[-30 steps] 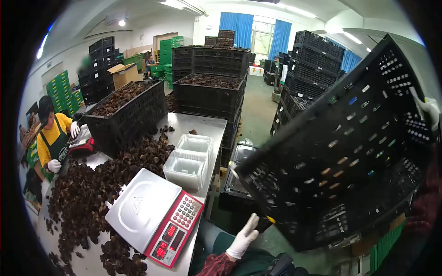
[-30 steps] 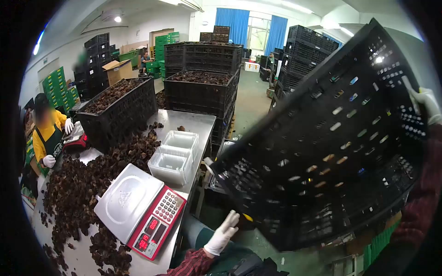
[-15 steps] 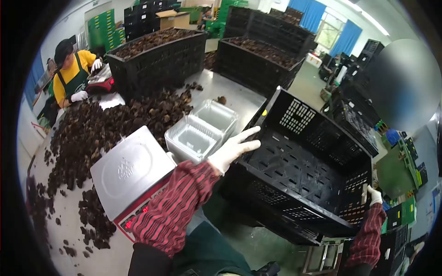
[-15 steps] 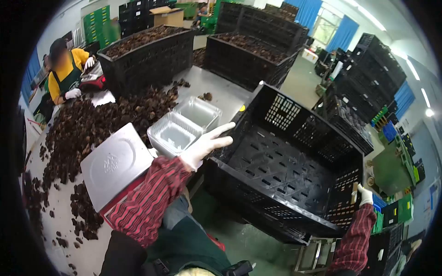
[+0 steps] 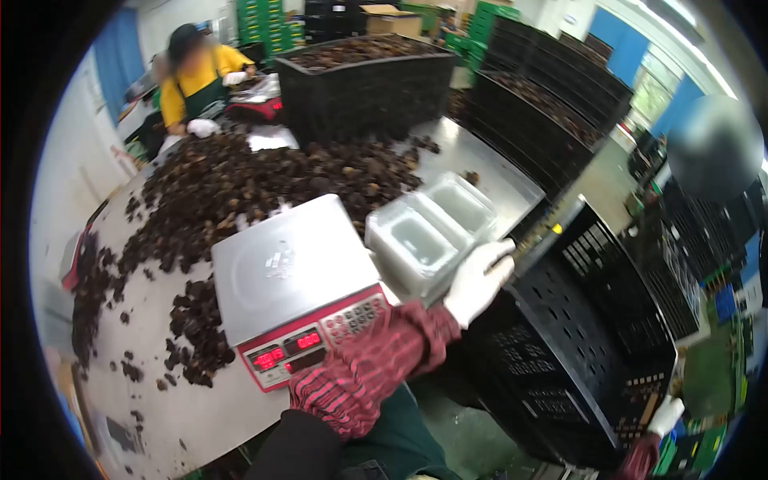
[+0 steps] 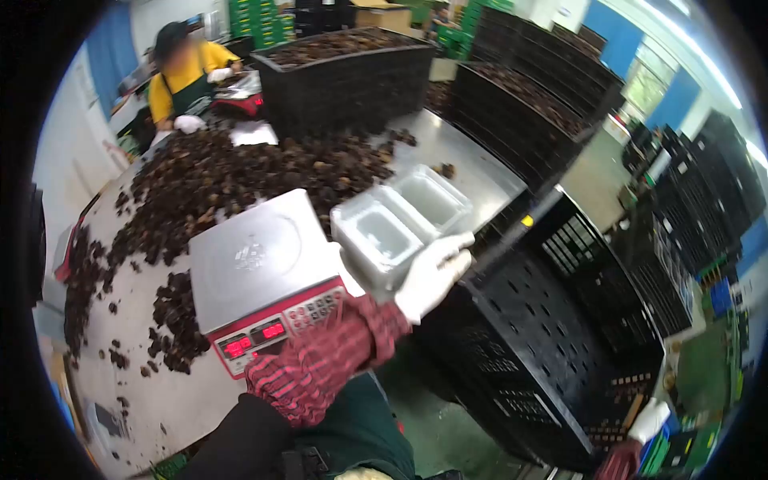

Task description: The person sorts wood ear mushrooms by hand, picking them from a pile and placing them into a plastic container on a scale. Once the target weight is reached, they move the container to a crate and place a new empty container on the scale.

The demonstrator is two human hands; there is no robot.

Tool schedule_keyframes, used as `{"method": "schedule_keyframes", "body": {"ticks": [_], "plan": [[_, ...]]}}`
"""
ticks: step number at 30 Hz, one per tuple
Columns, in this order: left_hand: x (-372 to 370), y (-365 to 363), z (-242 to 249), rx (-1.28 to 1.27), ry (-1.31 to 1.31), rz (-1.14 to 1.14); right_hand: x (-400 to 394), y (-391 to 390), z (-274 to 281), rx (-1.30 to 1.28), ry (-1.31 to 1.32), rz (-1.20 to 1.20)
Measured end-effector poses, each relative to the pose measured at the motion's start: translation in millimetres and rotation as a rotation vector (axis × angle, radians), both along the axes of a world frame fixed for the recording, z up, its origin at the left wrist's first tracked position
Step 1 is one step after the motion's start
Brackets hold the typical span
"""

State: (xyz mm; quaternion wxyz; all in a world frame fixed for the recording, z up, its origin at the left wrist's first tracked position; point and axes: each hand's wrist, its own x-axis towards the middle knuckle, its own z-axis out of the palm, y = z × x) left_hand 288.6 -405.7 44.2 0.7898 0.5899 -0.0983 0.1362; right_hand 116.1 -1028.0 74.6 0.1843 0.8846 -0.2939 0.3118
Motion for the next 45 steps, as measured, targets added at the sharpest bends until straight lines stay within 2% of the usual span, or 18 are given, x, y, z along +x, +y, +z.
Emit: {"method": "schedule_keyframes", "body": {"ticks": [1,3,5,7,9,11,14,17,19,22,25,27,29,31,38,41,43,45], "plan": [[-19,14,3,0.424,-0.273,0.298,11,47,27,0.136,-0.107,0.07],[-74,35,7,0.489,-0.34,0.303,18,149,56,0.341,-0.202,0.431],[-123,52,-17,0.538,-0.294,0.143,15,296,82,0.693,-0.207,0.691],[-168,71,-34,0.557,-0.16,-0.061,20,415,79,0.373,-0.147,1.166],[-202,95,-54,0.67,-0.099,-0.174,33,489,72,0.286,0.131,1.272],[-221,132,-33,0.759,-0.179,-0.116,73,553,44,0.319,0.066,1.425],[-215,203,4,0.938,-0.249,0.132,145,616,-2,0.281,0.046,1.464],[-182,274,50,1.194,-0.226,0.392,193,655,-43,0.278,0.245,1.417],[-141,309,55,1.247,-0.185,0.524,203,666,-56,0.44,0.45,1.298],[-53,341,53,1.423,-0.205,0.475,202,668,-47,0.5,0.548,1.233],[53,334,41,1.639,-0.278,0.201,202,666,-59,0.467,0.389,1.312],[129,315,14,1.767,-0.288,-0.156,201,667,-59,0.469,0.343,1.327],[165,292,-7,1.868,-0.426,-0.205,198,669,-51,0.438,0.386,1.269],[193,280,-25,1.975,-0.339,-0.365,198,670,-49,0.419,0.371,1.269],[201,350,-42,1.779,0.026,-0.299,198,672,-40,0.436,0.482,1.197],[169,400,-44,1.694,0.129,-0.234,195,673,-37,0.46,0.506,1.16],[140,441,-43,1.618,0.31,-0.159,195,673,-37,0.44,0.505,1.152],[100,482,-47,1.712,0.449,-0.013,193,673,-38,0.448,0.497,1.151]]}}
